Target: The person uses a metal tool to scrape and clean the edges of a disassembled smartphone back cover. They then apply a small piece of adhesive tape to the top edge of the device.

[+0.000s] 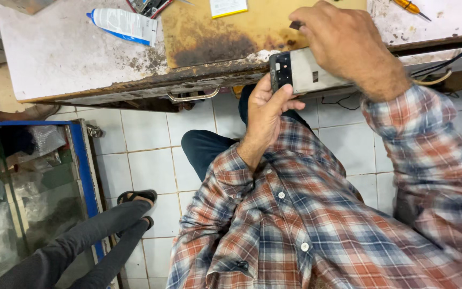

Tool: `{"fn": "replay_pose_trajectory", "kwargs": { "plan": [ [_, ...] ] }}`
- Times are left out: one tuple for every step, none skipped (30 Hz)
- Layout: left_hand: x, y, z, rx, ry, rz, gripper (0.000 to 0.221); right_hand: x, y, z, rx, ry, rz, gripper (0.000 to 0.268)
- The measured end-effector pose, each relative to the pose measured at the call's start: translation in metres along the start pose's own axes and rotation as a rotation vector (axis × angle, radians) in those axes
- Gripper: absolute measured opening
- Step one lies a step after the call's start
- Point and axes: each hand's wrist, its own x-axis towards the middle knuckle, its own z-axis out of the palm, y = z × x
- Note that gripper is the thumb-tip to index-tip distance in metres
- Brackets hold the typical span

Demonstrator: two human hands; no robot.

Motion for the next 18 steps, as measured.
{"fn": "replay_pose_trajectory", "kwargs": {
  "plan": [
    [0.003, -0.005, -0.001, 0.002, 0.033, -0.021, 0.034, 0.004, 0.000, -0.001, -0.030, 0.019, -0.014, 0.021],
    [0.008, -0.008, -0.002, 0.005, 0.067, -0.036, 0.030, 0.010, -0.002, 0.000, -0.058, 0.041, -0.032, 0.021],
    [0.011, -0.012, -0.003, 0.008, 0.101, -0.052, 0.026, 0.014, -0.006, -0.001, -0.087, 0.063, -0.051, 0.022],
    [0.013, -0.015, -0.003, -0.005, 0.112, -0.037, 0.023, 0.016, -0.012, -0.003, -0.071, 0.164, -0.009, 0.023],
    [0.016, -0.018, -0.003, -0.018, 0.123, -0.021, 0.020, 0.012, -0.019, -0.006, -0.054, 0.268, 0.028, 0.025],
    [0.014, -0.021, -0.002, -0.030, 0.137, -0.010, 0.017, 0.006, -0.027, -0.007, -0.031, 0.370, 0.064, 0.027],
    [0.013, -0.023, -0.002, -0.032, 0.157, -0.018, 0.018, 0.000, -0.038, -0.004, 0.237, 0.398, 0.281, 0.027],
    [0.013, -0.025, 0.000, -0.031, 0.172, -0.027, 0.018, -0.006, -0.049, 0.002, 0.514, 0.408, 0.497, 0.029],
    [0.012, -0.026, 0.001, -0.030, 0.186, -0.035, 0.019, -0.009, -0.056, 0.009, 0.800, 0.398, 0.707, 0.030],
    [0.010, -0.026, 0.002, -0.043, 0.178, -0.030, 0.019, -0.013, -0.061, 0.017, 0.811, 0.372, 0.703, 0.029],
    [0.008, -0.027, 0.004, -0.057, 0.169, -0.025, 0.019, -0.016, -0.066, 0.025, 0.822, 0.345, 0.700, 0.029],
    [0.008, -0.026, 0.005, -0.070, 0.158, -0.014, 0.020, -0.018, -0.068, 0.032, 0.832, 0.322, 0.691, 0.028],
    [0.006, -0.023, 0.005, -0.112, 0.140, -0.026, 0.020, -0.020, -0.071, 0.038, 0.707, 0.321, 0.633, 0.028],
    [0.006, -0.019, 0.004, -0.156, 0.119, -0.030, 0.020, -0.021, -0.073, 0.041, 0.580, 0.319, 0.567, 0.028],
    [0.005, -0.016, 0.003, -0.200, 0.099, -0.034, 0.022, -0.020, -0.075, 0.044, 0.453, 0.315, 0.500, 0.027],
    [0.004, -0.013, 0.001, -0.266, 0.118, -0.090, 0.028, -0.020, -0.077, 0.046, 0.402, 0.309, 0.492, 0.027],
    [0.003, -0.011, -0.003, -0.332, 0.137, -0.146, 0.035, -0.020, -0.079, 0.047, 0.350, 0.303, 0.484, 0.027],
    [0.002, -0.010, -0.006, -0.397, 0.158, -0.200, 0.043, -0.019, -0.080, 0.048, 0.299, 0.296, 0.474, 0.027]
  ]
}}
